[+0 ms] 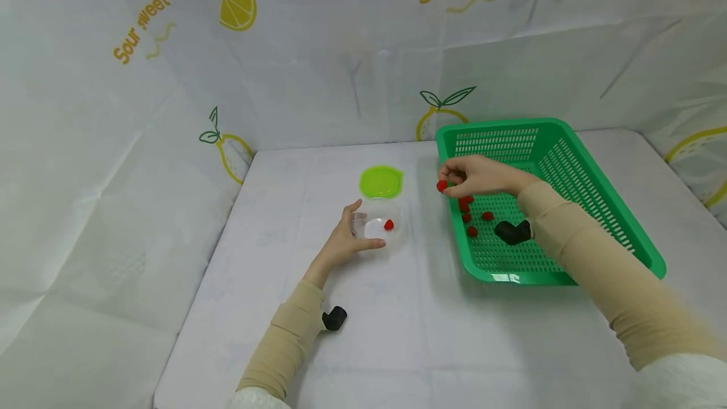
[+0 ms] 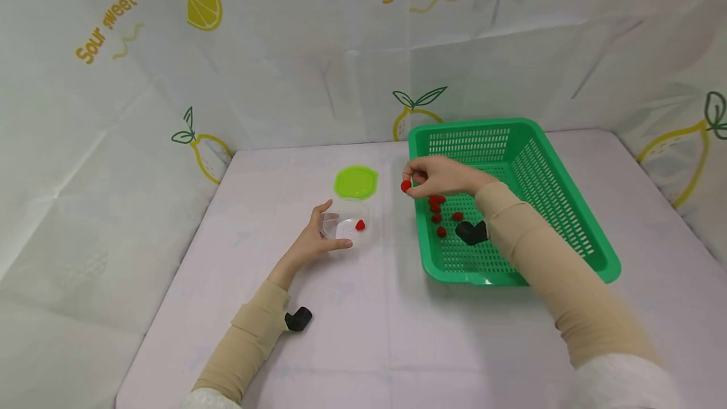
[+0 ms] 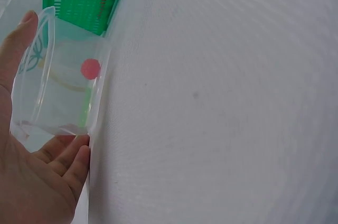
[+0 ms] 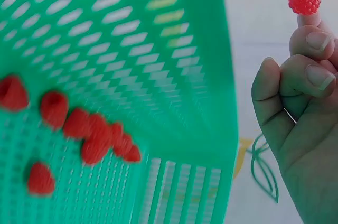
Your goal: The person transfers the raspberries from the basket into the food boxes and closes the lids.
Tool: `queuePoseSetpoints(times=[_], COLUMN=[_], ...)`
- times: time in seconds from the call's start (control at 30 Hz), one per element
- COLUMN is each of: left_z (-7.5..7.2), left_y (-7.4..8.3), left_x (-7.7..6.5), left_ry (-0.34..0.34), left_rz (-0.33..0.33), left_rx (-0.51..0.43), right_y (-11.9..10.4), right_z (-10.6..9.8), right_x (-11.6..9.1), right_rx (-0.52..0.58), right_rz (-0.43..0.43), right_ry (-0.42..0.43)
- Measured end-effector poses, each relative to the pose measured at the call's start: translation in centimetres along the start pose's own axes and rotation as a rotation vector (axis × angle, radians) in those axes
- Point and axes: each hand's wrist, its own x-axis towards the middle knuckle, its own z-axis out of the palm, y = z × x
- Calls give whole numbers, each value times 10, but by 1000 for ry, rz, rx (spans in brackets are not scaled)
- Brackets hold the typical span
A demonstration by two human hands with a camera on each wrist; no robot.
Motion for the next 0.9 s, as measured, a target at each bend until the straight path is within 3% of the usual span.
queuePoseSetpoints(times=[0.57,0.9], left_z=[-1,-3], left_y=[4,1], left_x=[1,2], left_ry=[-25,-50], left_rz=[-13,-4], left_rx=[-15,-1], right_y=[-34,-40], right_z=[19,31], right_x=[64,94], right_rx=[88,12], right_rz=[-45,-15], right_ry=[-61,-219])
